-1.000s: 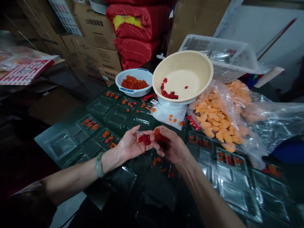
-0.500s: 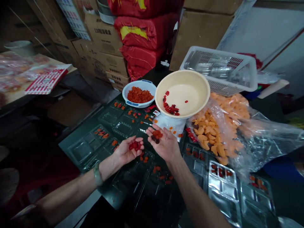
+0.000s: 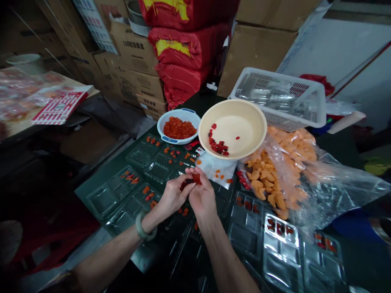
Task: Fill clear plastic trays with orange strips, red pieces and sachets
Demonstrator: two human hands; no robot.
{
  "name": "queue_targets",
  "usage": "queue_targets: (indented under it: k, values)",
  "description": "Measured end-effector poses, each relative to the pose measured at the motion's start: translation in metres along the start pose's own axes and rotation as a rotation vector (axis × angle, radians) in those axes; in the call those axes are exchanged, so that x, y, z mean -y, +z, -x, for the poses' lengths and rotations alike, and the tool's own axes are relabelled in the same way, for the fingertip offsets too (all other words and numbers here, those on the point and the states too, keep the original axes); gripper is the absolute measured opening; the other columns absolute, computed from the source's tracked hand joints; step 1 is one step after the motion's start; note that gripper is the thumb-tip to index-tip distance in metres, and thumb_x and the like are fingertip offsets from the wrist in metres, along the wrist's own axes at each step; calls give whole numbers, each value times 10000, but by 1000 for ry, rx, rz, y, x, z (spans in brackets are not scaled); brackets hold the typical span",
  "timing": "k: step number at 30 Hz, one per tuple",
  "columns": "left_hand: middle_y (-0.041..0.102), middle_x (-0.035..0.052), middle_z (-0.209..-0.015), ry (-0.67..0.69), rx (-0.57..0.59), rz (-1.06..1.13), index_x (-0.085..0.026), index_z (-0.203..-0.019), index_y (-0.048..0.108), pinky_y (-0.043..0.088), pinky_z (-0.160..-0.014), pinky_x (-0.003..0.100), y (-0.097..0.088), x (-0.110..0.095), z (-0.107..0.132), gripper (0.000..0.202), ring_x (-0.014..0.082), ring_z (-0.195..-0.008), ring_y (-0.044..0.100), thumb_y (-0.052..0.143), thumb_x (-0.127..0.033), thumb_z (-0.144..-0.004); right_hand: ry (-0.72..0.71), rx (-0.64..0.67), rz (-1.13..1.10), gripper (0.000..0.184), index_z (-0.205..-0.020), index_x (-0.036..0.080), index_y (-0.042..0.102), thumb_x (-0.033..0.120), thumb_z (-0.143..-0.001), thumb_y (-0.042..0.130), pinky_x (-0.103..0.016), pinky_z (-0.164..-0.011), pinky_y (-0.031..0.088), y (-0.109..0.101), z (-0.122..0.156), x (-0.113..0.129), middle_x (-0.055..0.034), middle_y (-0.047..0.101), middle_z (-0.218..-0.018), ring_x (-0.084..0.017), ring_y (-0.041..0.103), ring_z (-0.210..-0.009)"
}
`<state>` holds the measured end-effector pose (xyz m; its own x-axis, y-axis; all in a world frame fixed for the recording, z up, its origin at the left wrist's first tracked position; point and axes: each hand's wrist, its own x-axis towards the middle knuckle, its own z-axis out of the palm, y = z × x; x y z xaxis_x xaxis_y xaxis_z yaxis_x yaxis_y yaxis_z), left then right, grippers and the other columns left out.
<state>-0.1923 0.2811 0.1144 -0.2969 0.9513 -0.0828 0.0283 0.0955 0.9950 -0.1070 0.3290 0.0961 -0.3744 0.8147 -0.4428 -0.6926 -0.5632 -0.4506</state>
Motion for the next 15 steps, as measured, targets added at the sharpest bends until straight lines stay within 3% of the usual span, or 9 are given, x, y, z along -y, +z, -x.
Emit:
queue_targets:
  k: [2,4,7,9,11,13,15]
  values:
    - [600,21,-708,-66,21,90,-175,-819,660,408,-623,207,-1,3,1,109,118,-621,515,636,-244,-738,33,-33,-54,95,-786,194,663,177,-755,574,-313,-902,463,-7,-1,3,-27,675,-889,-155,601,-970]
    - [514,-17,-551,-195,28,259,-158,-786,620,338,-441,193,-1,3,-1,150,83,-449,428,604,-306,-765,82,-89,-105,98,-752,195,652,168,-772,560,-296,-815,507,-17,-1,6,-31,670,-849,-150,614,-917]
    - [485,-27,-516,-392,9,576,-153,-747,550,236,-337,186,8,-1,-24,152,81,-373,415,588,-298,-772,196,-132,-169,76,-713,177,627,158,-770,580,-192,-525,504,-34,5,9,-11,603,-698,-89,579,-611]
    - [524,-2,-546,-502,-11,724,-145,-727,528,262,-340,183,24,-5,-54,86,98,-396,471,593,-197,-748,249,-98,-194,23,-727,162,620,157,-749,618,-130,-358,382,-47,14,8,25,516,-620,-34,435,-437]
    - [524,7,-539,-556,-26,785,-131,-727,528,325,-376,181,47,-9,-93,30,93,-404,479,549,-122,-747,265,-69,-171,39,-769,162,623,183,-742,641,-118,-303,305,-58,25,4,43,465,-608,-16,337,-387]
    - [538,22,-575,-598,-12,844,-118,-775,546,424,-452,218,70,-13,-131,43,102,-441,505,503,-123,-769,288,-84,-104,84,-793,170,630,202,-724,667,-122,-313,323,-67,35,1,34,485,-635,-23,369,-413]
    - [590,74,-702,-637,34,919,-120,-876,569,509,-573,364,84,-15,-162,160,181,-582,592,497,-238,-794,298,-146,-45,132,-790,169,641,196,-680,708,-129,-379,398,-75,40,1,10,551,-694,-44,478,-502]
